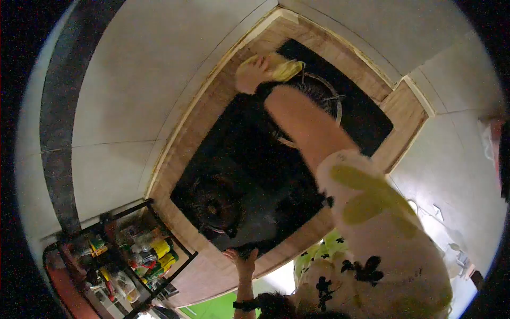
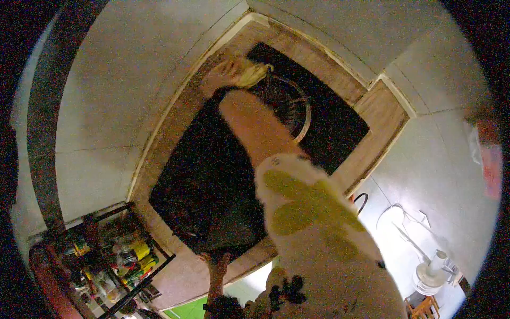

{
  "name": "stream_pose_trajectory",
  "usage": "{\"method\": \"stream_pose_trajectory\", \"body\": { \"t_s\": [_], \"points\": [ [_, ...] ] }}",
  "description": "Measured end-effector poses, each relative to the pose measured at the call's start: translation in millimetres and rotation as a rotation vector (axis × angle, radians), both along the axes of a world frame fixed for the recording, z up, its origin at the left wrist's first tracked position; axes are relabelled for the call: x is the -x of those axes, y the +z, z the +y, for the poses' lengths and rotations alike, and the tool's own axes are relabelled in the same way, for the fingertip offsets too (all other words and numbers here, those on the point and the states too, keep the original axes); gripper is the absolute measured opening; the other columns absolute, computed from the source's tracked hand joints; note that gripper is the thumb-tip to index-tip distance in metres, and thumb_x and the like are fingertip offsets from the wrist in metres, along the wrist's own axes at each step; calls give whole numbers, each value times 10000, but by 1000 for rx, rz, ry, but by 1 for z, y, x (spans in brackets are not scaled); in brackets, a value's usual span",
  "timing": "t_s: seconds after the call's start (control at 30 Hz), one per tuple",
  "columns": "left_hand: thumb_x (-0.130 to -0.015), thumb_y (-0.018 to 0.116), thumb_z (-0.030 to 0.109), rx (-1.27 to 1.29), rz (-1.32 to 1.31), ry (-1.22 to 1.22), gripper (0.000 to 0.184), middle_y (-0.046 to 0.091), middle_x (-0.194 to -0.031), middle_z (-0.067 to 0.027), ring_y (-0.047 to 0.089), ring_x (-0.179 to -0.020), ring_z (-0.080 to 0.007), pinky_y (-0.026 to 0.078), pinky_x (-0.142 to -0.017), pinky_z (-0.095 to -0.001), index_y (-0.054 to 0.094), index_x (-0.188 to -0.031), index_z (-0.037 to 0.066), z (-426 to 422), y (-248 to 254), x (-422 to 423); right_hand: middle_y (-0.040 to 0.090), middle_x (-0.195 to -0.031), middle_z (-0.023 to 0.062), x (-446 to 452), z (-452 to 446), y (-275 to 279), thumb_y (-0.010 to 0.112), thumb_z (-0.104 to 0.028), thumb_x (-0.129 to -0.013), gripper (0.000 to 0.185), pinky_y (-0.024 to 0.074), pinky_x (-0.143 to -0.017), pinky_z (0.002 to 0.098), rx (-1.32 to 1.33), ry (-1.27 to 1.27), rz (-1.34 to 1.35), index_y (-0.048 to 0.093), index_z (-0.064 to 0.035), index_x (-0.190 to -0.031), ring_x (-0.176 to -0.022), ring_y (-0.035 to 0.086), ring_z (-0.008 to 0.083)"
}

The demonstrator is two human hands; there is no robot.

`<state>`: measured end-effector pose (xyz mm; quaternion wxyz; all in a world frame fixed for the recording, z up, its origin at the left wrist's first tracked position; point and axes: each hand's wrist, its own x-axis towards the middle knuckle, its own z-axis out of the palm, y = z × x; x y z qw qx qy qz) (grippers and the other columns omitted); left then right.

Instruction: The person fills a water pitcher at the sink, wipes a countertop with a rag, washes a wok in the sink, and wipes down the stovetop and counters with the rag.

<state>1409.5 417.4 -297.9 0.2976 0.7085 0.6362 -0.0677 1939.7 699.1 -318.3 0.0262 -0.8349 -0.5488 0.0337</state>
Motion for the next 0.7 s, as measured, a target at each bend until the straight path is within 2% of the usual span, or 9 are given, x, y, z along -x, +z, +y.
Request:
{"method": "stream_pose_trajectory", "body": {
  "t_s": [0.1, 0.17, 0.2, 0.3, 0.33, 0.4, 0.47, 0.6, 0.7],
  "points": [
    [-653, 711, 499, -2, 39, -46, 1231, -169, -1339, -377, -135, -1263, -507, -2, -1014, -591, -169, -1322, -43, 1, -10, 6, 131, -1443, 114, 114, 25, -17, 420, -323, -865, 551, 165, -1053, 463, 159, -274, -94, 265, -113, -1351, -1311, 161, 322],
    [-644, 715, 504, -95, 25, -72, 1241, -171, -1340, -375, -132, -1263, -509, -1, -1007, -602, -168, -1323, -44, -2, -16, 11, 111, -1452, 104, 216, 40, -57, 421, -327, -861, 556, 149, -1056, 469, 1240, -254, -1110, 265, -122, -1353, -1318, 145, 318],
    [-644, 715, 504, -102, 31, -65, 1241, -171, -1340, -375, -132, -1263, -509, -1, -1007, -602, -168, -1323, -44, -1, -12, 11, 101, -1456, 99, 263, 32, -65, 422, -328, -859, 558, 141, -1058, 472, 1445, -151, -1233, 265, -127, -1355, -1321, 137, 316],
    [-625, 719, 525, -62, -16, 1, 1253, -158, -1342, -377, -118, -1263, -514, 11, -1006, -608, -144, -1329, -49, 2, -1, -2, 167, -1442, 111, 307, -13, -66, 502, -254, -805, 592, 140, -1059, 509, 346, -169, -565, 298, -99, -1338, -1319, 154, 310],
    [-616, 718, 538, -36, 9, 29, 1256, -149, -1343, -379, -110, -1264, -516, 17, -1008, -606, -128, -1332, -53, 2, 5, -7, 188, -1434, 118, 283, -39, -62, 515, -252, -797, 584, 155, -1048, 526, 35, 40, 21, 322, -100, -1327, -1319, 158, 304],
    [-608, 717, 552, -13, 36, 59, 1259, -140, -1344, -381, -102, -1264, -517, 22, -1011, -603, -112, -1335, -56, 1, 2, -4, 212, -1424, 129, 211, -71, -30, 541, -250, -779, 580, 174, -1032, 546, -152, 396, 492, 359, -98, -1308, -1318, 164, 300],
    [-602, 713, 565, -156, -5, -45, 1261, -129, -1349, -378, -88, -1266, -518, 43, -1021, -589, -89, -1331, -78, -6, -19, 13, 222, -1418, 129, 147, -78, 35, 559, -282, -770, 605, 169, -1027, 544, -87, 352, 531, 358, -101, -1310, -1315, 173, 305],
    [-601, 714, 565, -7, -15, 109, 1263, -128, -1347, -380, -83, -1266, -520, 60, -1027, -576, -79, -1319, -106, 2, 9, -15, 177, -1435, 125, 129, -24, -12, 401, -386, -870, 545, 102, -1024, 580, -422, -149, 234, 298, -158, -1354, -1325, 130, 330],
    [-600, 714, 566, 8, 69, 73, 1268, -126, -1347, -380, -85, -1263, -524, 66, -1027, -577, -78, -1308, -127, 3, 4, -11, 113, -1456, 112, 143, -51, 23, 355, -331, -897, 477, 84, -1004, 627, -103, -90, 224, 295, -214, -1356, -1323, 87, 378]
  ]
}}
